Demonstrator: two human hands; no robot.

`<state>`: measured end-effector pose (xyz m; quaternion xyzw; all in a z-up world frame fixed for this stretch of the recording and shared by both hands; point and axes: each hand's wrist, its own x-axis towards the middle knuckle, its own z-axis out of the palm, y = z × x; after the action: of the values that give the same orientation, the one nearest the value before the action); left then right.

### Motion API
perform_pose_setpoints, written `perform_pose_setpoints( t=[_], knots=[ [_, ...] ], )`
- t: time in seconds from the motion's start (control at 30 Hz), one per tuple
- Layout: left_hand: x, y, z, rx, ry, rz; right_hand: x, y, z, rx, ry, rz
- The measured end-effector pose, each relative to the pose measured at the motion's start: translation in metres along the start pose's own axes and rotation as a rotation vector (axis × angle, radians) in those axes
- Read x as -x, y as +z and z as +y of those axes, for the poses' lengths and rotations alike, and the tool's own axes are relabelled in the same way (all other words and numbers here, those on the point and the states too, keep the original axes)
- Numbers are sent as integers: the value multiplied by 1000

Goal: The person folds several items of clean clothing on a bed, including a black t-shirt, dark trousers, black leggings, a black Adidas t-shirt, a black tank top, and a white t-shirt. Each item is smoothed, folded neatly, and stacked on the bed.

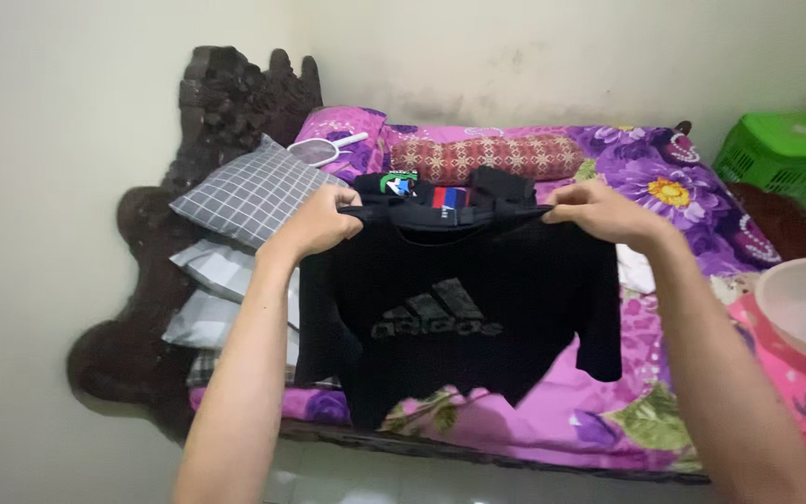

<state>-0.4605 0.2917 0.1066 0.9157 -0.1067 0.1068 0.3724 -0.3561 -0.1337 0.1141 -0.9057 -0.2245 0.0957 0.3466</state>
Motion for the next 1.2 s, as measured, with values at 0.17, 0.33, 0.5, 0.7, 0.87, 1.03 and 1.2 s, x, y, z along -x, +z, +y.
perform_pose_setpoints(
  t=[0.17,0.33,0.5,0.7,0.87,1.03,1.2],
  knots=[
    [-14,0,-30,3,-71,-20,-6,20,3,-72,-5,29],
    [-48,55,-88,-156,-53,80,-51,56,61,7,-51,44],
    [-89,126,-166,-334,-240,2,-115,95,147,100,68,86],
    [-163,207,-264,-412,-386,-13,-218,150,267,139,145,215],
    [-220,271,-351,-263,-461,85,-317,207,380,-67,328,21],
    [-254,317,-434,-235,-472,75,-390,265,450,-401,154,20],
    [-273,361,-506,-419,-243,274,-441,276,466,-257,142,45]
  ],
)
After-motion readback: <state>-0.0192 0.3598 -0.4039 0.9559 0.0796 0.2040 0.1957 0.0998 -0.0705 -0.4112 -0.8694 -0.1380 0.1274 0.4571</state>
